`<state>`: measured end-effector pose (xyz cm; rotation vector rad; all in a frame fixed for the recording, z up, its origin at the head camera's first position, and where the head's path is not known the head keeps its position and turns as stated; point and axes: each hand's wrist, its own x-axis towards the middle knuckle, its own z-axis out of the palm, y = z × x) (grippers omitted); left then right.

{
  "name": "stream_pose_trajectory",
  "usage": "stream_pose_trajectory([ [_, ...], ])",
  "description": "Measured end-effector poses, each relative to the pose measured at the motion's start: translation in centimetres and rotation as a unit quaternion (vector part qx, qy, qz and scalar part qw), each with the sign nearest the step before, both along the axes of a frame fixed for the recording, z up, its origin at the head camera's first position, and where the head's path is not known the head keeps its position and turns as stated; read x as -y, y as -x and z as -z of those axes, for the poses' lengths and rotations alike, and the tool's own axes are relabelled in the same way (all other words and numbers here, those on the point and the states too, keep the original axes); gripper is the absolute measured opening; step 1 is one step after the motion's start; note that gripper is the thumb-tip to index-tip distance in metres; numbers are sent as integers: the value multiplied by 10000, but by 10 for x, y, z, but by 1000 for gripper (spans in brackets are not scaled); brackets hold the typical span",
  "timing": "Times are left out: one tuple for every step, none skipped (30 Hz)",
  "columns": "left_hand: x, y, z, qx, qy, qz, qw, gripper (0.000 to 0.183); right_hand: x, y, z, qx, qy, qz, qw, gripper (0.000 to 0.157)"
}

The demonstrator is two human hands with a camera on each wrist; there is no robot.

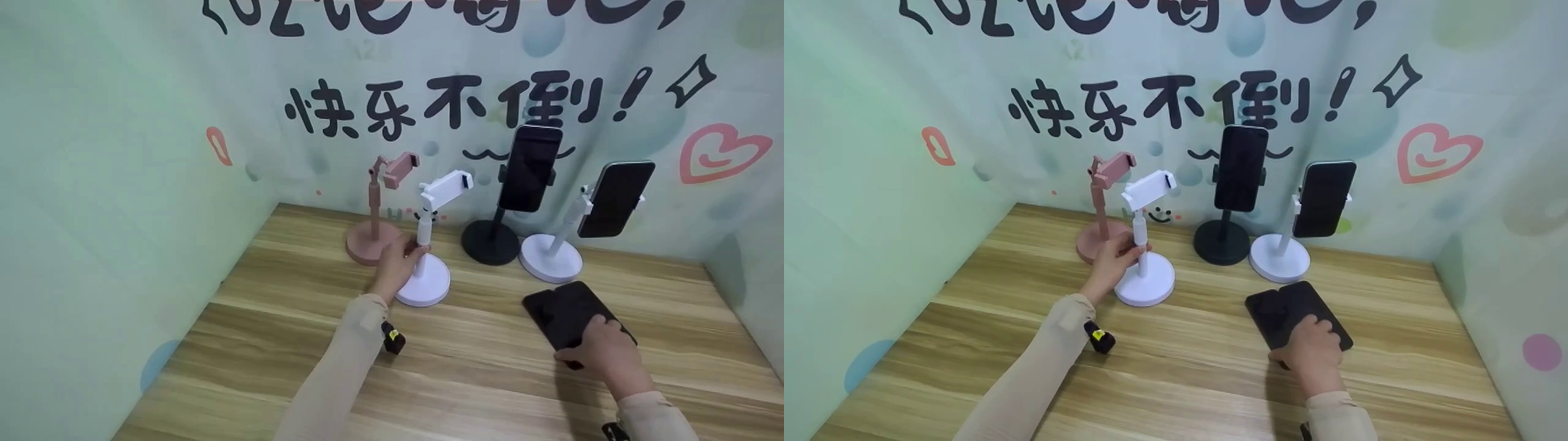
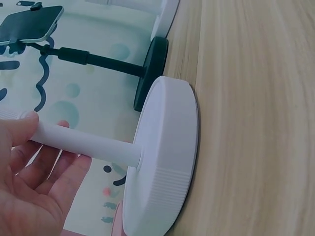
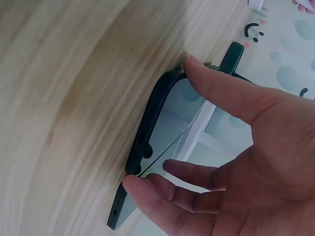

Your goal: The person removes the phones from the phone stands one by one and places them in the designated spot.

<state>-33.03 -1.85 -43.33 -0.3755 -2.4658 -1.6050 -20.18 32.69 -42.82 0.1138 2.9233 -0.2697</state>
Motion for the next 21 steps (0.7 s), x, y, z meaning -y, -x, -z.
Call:
stream_pose_trajectory([
  [0, 0, 0, 22, -41, -24, 10000, 26, 0, 0, 0, -81, 3, -11, 10000, 112],
  [-1, 0, -1, 45, -73, -41, 10000, 26, 0, 0, 1, -168, -13, -41, 9998, 111],
  [-1, 1, -1, 67, -101, -58, 9999, 27, 0, -1, 1, -235, -15, -55, 9997, 110],
  [-2, 1, -1, 66, -119, -65, 9999, 27, 0, -1, 2, -290, -12, -62, 9996, 108],
  [-2, 2, -1, 88, -133, -69, 9998, 27, -1, -1, 2, -335, -6, -64, 9994, 105],
  [-3, 2, 0, 92, -134, -72, 9998, 27, -1, -1, 3, -349, 3, -56, 9994, 103],
  [-3, 3, 0, 96, -135, -74, 9998, 27, -1, -1, 3, -359, 19, -48, 9993, 101],
  [-4, 3, 0, 116, -138, -75, 9998, 27, -2, -1, 3, -360, 41, -46, 9993, 100],
  [-4, 4, 0, 138, -153, -74, 9998, 27, -3, -1, 3, -352, 74, -30, 9993, 98],
  [-5, 4, 0, 164, -160, -74, 9997, 27, -3, -1, 4, -348, 100, -23, 9993, 97],
  [-5, 5, 0, 187, -165, -75, 9997, 27, -4, -1, 4, -360, 134, -17, 9993, 96],
  [-6, 6, 0, 218, -180, -80, 9996, 27, -4, -1, 4, -393, 165, -14, 9991, 94],
  [-6, 6, 0, 244, -197, -89, 9995, 28, -4, -1, 4, -468, 191, -26, 9987, 92],
  [-7, 7, 0, 271, -205, -100, 9994, 28, -4, -2, 4, -567, 220, -39, 9981, 88],
  [-7, 8, -1, 285, -205, -116, 9993, 29, -4, -2, 4, -676, 244, -52, 9974, 84],
  [-8, 9, -1, 292, -203, -132, 9993, 30, -4, -2, 4, -781, 265, -68, 9966, 80],
  [-8, 10, -2, 259, -193, -150, 9994, 30, -4, -2, 4, -900, 276, -78, 9955, 75],
  [-9, 11, -2, 240, -191, -177, 9994, 30, -4, -3, 4, -994, 278, -89, 9946, 70],
  [-10, 12, -3, 202, -174, -207, 9994, 29, -4, -3, 3, -1064, 281, -92, 9939, 66],
  [-10, 13, -4, 144, -149, -234, 9995, 29, -4, -3, 3, -1104, 288, -83, 9934, 64],
  [-10, 15, -4, 82, -131, -260, 9995, 28, -4, -3, 3, -1129, 283, -79, 9932, 63],
])
